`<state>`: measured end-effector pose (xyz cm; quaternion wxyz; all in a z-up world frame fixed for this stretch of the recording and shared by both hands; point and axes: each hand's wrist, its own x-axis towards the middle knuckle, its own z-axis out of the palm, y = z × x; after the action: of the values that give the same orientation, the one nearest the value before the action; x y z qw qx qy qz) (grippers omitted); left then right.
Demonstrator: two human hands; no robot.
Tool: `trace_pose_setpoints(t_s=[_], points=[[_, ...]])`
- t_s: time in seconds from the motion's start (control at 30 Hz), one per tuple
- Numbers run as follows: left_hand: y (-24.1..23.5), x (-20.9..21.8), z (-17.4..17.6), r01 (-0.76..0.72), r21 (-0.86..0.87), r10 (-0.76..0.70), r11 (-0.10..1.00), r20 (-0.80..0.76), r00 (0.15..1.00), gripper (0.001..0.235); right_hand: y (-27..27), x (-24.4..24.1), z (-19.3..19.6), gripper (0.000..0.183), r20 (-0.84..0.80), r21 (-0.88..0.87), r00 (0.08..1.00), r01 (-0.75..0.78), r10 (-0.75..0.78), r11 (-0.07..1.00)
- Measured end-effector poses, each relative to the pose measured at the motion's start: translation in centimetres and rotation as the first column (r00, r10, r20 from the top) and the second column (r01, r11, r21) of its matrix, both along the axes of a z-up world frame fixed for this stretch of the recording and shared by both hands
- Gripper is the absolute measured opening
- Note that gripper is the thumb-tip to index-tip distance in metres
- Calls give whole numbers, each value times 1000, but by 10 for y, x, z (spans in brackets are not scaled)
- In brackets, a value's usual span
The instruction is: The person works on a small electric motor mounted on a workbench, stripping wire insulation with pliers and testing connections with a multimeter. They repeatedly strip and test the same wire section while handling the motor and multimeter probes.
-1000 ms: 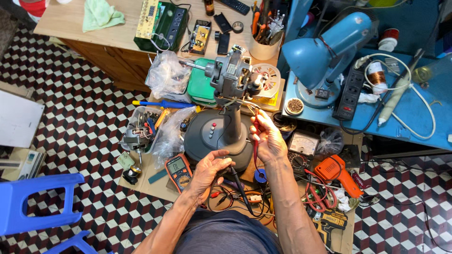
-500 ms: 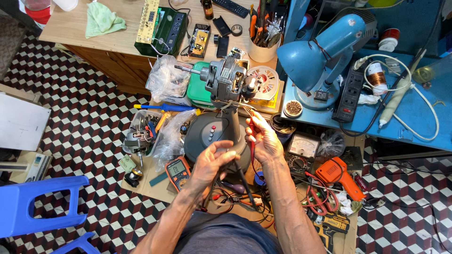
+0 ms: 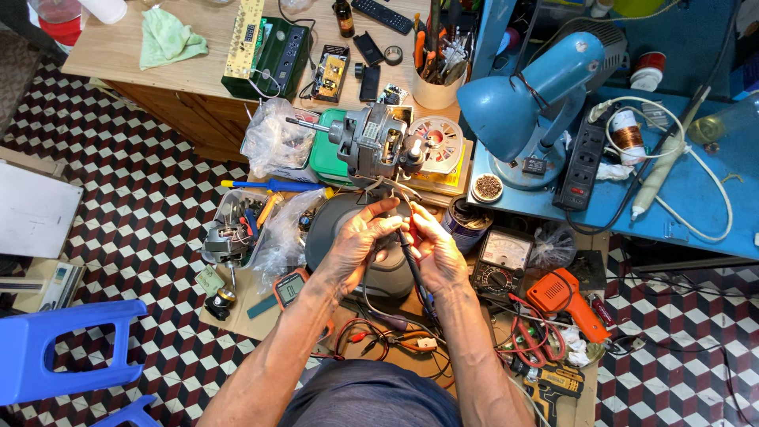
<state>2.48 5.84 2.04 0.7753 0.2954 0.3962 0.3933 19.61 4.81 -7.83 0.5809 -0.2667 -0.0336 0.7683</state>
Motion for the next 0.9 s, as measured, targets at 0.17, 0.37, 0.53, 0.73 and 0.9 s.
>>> trace_pose_setpoints(t_s=[0.17, 0.37, 0.53, 0.73, 0.9], points=[[4, -5, -4, 50, 22, -49, 999, -35, 998, 54, 3, -9, -8, 37, -59, -102, 997, 45, -51, 994], [10, -1, 3, 52, 37, -52, 998, -18, 999, 59, 8, -8, -5, 38, -42, -121, 991, 118, -124, 986], [10, 0, 4, 85, 29, -84, 996, -31, 996, 57, 11, 0, 3, 39, 60, -69, 992, 117, -113, 991], [14, 4, -3, 57, 13, -57, 998, -2, 998, 56, 16, 0, 4, 37, 91, -67, 986, 143, -136, 988], [11, 4, -4, 68, 57, -69, 996, 6, 998, 53, 23, 3, -3, 34, 53, -1, 993, 106, -106, 994]])
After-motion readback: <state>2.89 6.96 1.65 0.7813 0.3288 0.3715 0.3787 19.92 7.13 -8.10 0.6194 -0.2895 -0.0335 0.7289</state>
